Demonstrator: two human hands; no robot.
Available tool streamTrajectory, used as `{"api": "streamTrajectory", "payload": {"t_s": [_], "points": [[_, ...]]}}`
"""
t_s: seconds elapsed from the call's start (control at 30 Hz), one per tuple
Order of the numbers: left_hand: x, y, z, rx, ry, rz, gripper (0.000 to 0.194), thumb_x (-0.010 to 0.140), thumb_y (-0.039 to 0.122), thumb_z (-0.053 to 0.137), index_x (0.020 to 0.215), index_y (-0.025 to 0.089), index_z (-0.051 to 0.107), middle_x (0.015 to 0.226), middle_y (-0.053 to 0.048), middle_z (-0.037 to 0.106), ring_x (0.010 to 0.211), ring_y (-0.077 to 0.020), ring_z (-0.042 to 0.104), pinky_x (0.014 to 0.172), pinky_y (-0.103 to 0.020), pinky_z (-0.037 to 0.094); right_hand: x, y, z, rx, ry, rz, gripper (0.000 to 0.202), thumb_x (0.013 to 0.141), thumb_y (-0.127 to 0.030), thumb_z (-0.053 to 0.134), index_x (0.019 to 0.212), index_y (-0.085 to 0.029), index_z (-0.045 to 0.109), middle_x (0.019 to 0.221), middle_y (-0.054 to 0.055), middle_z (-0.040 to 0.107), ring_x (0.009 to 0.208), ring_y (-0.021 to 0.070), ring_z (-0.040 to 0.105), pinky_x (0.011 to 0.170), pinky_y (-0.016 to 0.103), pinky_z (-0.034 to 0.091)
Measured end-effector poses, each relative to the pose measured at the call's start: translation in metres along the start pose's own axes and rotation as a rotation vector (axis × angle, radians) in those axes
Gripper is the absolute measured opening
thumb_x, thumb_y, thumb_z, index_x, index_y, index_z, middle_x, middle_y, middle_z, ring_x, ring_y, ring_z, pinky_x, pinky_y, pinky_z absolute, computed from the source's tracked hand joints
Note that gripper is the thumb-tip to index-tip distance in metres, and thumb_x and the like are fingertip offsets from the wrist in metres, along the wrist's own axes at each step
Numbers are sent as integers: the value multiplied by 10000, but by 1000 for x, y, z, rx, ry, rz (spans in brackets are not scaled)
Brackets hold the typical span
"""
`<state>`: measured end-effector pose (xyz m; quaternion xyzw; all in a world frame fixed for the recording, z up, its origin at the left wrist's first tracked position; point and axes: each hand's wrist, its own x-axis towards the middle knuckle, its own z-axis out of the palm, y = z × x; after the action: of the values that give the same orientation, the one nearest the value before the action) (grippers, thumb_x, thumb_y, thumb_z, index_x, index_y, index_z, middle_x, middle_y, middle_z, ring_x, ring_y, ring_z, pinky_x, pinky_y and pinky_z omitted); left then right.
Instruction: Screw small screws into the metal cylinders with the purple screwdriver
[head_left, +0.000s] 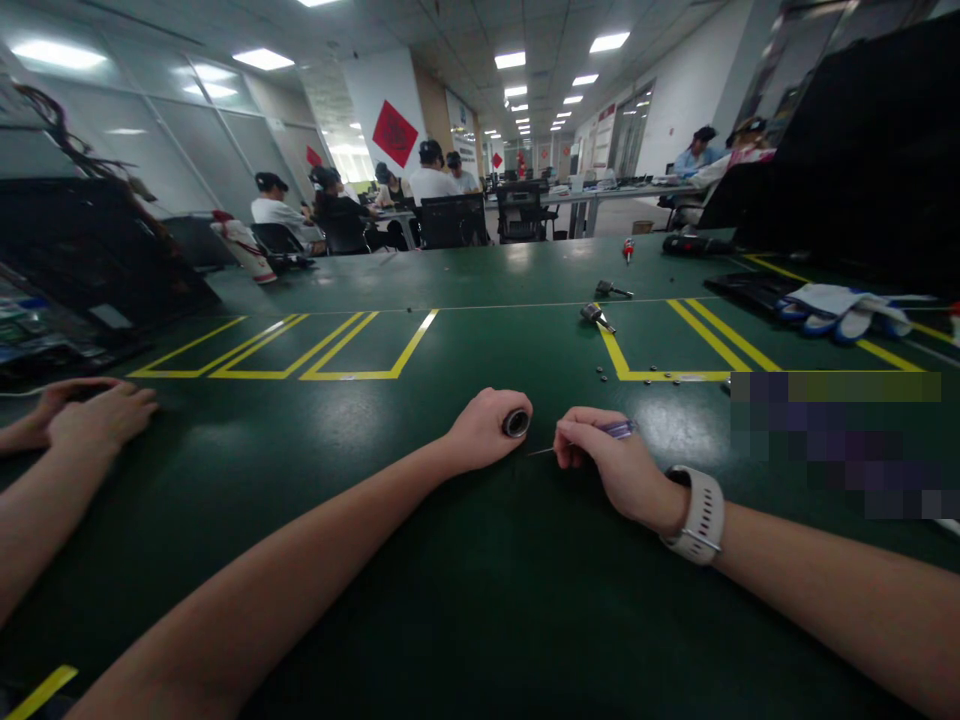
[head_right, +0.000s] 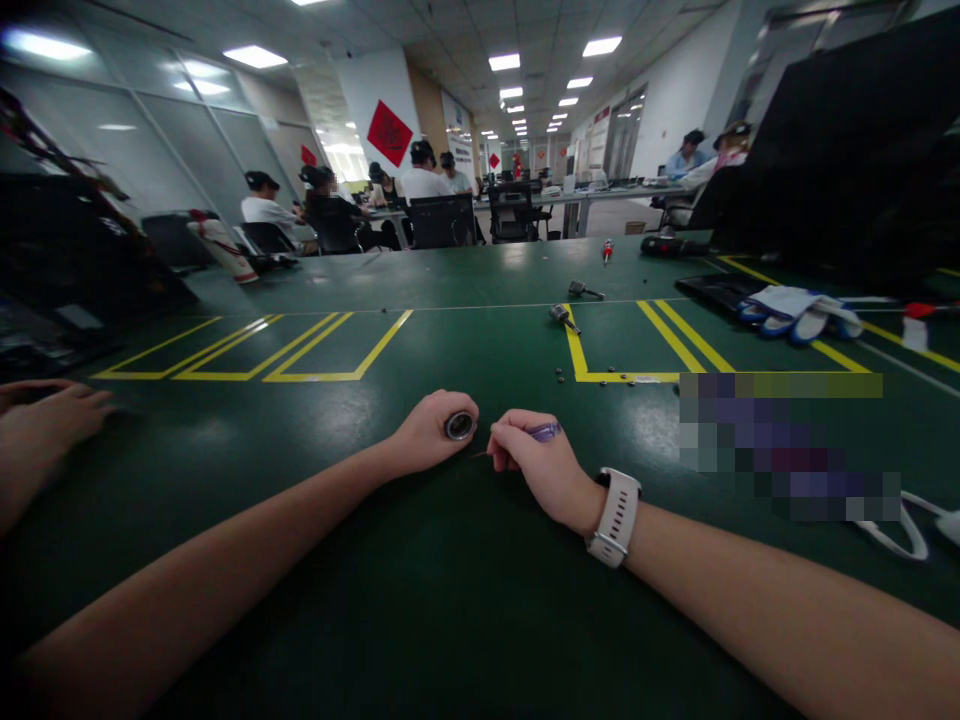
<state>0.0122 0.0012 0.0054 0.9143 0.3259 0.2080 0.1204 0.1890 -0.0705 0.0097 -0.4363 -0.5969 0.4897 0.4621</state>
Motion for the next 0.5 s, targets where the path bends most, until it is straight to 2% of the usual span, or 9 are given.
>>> {"api": "streamTrajectory", "payload": {"t_s": [0.17, 0.23, 0.4, 0.5], "points": [[0, 1, 0, -29, 4, -21, 43, 727, 193, 560, 755, 171, 534, 723, 10, 597, 678, -134, 549, 676, -279, 403, -4, -3, -1, -29, 57, -111, 261, 829, -275, 467, 601, -200, 568, 571, -6, 549, 570, 138, 501, 553, 280, 379], [1, 1, 0, -34, 6, -26, 46, 725, 196, 566, 750, 173, 536, 710, 14, 594, 666, -131, 546, 663, -273, 402, -7, -7, -1, -109, 67, -184, 234, 841, -272, 462, 652, -204, 581, 637, 6, 568, 625, 151, 523, 584, 291, 397], [2, 2, 2, -25, 30, -26, 57, 730, 223, 567, 742, 173, 542, 693, 17, 589, 647, -130, 540, 646, -270, 394, -13, -13, 5, -376, 2, -426, 165, 868, -222, 446, 779, -208, 583, 748, 35, 570, 714, 173, 524, 674, 323, 410], [2, 1, 3, -24, 42, -28, 60, 729, 225, 566, 729, 171, 540, 683, 18, 586, 641, -131, 535, 645, -272, 390, -13, -10, 8, -449, 1, -483, 158, 879, -207, 436, 792, -214, 568, 774, 42, 565, 746, 182, 515, 697, 334, 403]]}}
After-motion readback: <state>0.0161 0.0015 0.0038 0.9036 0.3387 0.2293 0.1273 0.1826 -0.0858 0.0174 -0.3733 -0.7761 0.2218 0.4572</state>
